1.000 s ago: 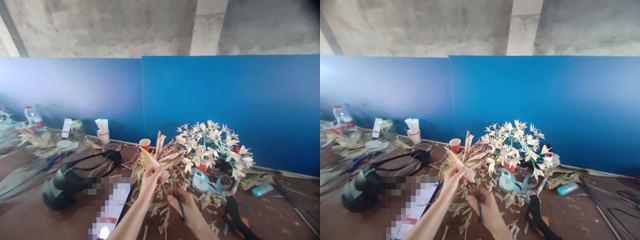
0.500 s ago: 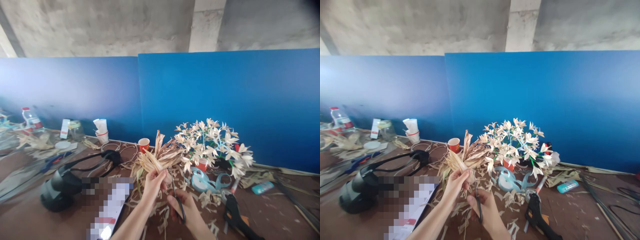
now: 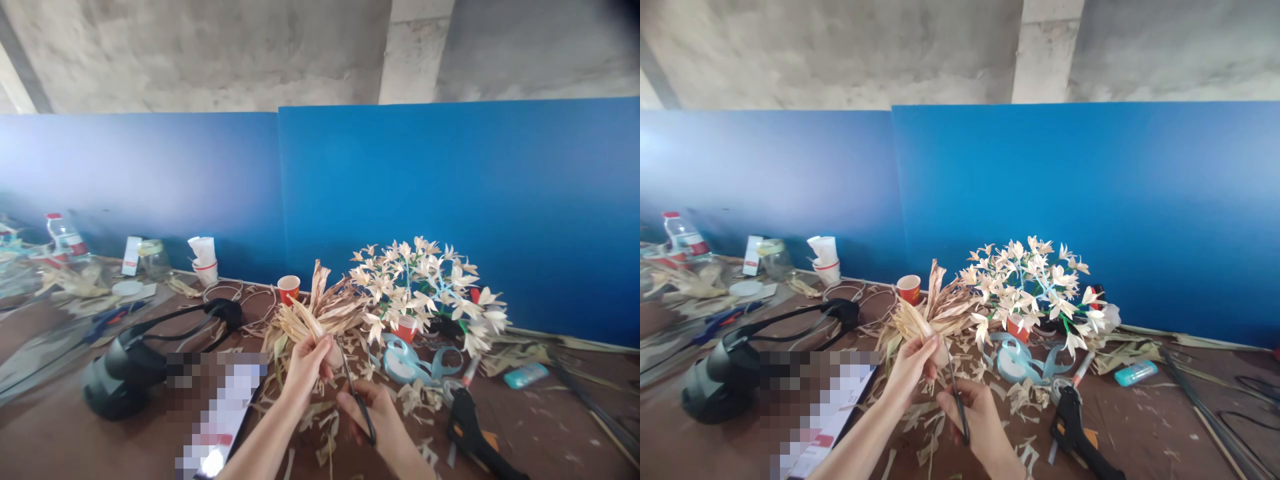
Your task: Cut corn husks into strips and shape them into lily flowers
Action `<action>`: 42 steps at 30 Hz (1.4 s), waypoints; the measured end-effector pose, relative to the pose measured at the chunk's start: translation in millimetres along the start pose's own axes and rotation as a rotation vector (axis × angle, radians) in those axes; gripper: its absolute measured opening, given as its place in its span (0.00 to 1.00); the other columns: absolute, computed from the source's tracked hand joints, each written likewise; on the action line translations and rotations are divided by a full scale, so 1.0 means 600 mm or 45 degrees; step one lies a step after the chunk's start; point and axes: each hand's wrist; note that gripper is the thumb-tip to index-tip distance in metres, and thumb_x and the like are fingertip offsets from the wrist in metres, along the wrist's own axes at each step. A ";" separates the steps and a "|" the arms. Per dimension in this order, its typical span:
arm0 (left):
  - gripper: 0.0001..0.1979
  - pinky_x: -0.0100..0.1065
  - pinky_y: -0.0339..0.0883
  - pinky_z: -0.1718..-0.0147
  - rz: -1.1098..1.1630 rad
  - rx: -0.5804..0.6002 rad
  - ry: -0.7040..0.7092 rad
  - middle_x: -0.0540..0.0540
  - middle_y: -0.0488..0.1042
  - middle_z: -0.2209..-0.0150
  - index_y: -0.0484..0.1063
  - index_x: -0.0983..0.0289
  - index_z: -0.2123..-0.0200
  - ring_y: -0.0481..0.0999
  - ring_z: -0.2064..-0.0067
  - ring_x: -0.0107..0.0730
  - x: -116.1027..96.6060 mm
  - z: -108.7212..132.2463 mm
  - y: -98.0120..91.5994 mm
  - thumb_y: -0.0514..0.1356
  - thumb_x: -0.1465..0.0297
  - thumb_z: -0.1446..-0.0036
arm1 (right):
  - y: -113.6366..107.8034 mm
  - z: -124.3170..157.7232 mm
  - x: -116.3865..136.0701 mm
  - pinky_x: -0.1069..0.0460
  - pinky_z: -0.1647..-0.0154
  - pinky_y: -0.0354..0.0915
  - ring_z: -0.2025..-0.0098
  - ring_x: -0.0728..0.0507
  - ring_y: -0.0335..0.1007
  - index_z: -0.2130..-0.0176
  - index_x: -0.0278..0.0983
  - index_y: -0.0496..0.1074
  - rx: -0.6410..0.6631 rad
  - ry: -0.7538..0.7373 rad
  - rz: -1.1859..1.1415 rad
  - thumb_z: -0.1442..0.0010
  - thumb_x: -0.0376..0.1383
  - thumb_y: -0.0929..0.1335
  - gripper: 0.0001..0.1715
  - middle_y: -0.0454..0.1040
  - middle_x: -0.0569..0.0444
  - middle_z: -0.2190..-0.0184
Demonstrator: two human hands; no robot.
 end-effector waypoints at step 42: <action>0.24 0.22 0.56 0.91 -0.063 -0.123 -0.048 0.49 0.67 0.92 0.74 0.70 0.71 0.64 0.90 0.24 0.007 -0.004 -0.002 0.61 0.52 0.57 | -0.014 0.002 0.012 0.59 0.89 0.49 0.89 0.54 0.54 0.76 0.34 0.65 0.054 0.131 0.196 0.55 0.52 0.68 0.23 0.60 0.63 0.91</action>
Point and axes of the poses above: each hand's wrist, its own z-axis away from the middle knuckle, its own y-axis out of the palm, x = y × z
